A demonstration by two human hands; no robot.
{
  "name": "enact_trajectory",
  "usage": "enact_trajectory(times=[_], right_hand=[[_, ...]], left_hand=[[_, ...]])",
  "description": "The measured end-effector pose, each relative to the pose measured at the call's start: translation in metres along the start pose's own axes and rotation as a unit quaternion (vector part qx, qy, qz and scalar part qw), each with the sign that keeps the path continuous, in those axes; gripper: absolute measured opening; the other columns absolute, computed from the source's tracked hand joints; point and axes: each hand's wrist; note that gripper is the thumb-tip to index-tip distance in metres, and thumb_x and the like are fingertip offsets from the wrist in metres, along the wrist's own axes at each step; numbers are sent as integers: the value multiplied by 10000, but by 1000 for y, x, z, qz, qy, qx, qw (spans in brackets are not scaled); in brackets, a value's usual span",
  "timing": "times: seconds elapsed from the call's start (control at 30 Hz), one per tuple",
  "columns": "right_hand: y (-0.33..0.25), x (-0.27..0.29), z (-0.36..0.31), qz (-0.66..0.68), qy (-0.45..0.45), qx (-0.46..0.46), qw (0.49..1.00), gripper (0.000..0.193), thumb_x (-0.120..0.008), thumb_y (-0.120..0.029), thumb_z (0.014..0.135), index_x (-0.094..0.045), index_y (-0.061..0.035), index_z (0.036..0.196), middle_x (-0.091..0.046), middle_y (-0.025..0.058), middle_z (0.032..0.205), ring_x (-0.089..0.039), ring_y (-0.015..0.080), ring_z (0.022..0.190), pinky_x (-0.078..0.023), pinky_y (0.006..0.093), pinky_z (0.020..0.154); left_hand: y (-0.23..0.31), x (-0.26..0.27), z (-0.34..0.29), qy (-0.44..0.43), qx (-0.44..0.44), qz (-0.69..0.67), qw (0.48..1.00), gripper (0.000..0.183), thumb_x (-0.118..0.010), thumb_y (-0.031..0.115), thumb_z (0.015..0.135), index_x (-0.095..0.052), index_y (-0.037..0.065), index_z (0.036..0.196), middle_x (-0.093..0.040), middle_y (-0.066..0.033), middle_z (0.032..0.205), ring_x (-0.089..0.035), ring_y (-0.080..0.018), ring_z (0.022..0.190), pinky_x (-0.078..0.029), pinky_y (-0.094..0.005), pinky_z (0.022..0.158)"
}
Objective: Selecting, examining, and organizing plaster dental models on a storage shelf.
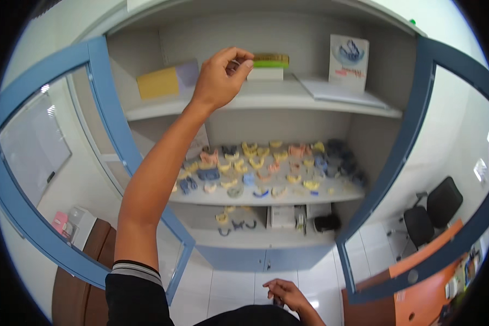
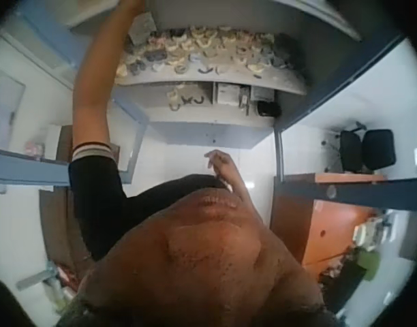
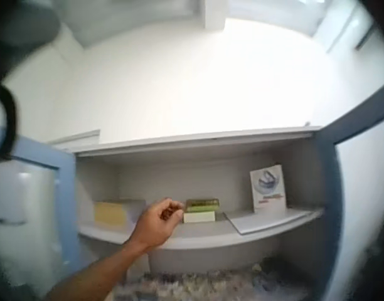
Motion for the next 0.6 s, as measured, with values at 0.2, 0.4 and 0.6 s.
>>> enact_trajectory(times=[0.2,0.4,0.6], right_hand=[[-10,83,26,-46,-26,110,992,287,-637,-323,1063,-713,-101,1228,-659,-24,809,-530,91,634,-428,252,567],[9,173,85,-39,-85,146,985,476,-636,-477,1018,-669,-85,1286,-640,22,827,-421,95,575,-369,268,506],[5,197,100,-55,-90,208,972,522,-630,-545,1015,-675,-102,1288,-642,12,825,-415,83,559,-358,268,495]], left_hand=[[-96,-22,86,-44,121,279,952,616,-787,402,916,-589,97,1414,-582,-217,1341,-690,-331,1111,-554,-431,984],[-120,-62,141,-200,248,336,886,976,-753,625,875,-298,243,1650,-459,-257,1540,-461,-413,1457,-433,-462,1180],[-158,-65,139,-278,244,241,897,995,-760,628,873,-318,196,1653,-429,-156,1642,-410,-373,1503,-345,-442,1247]])
Point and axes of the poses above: each hand's wrist, its own z-axis towards the middle knuckle, its own x-axis out of the back of the hand, y = z × x
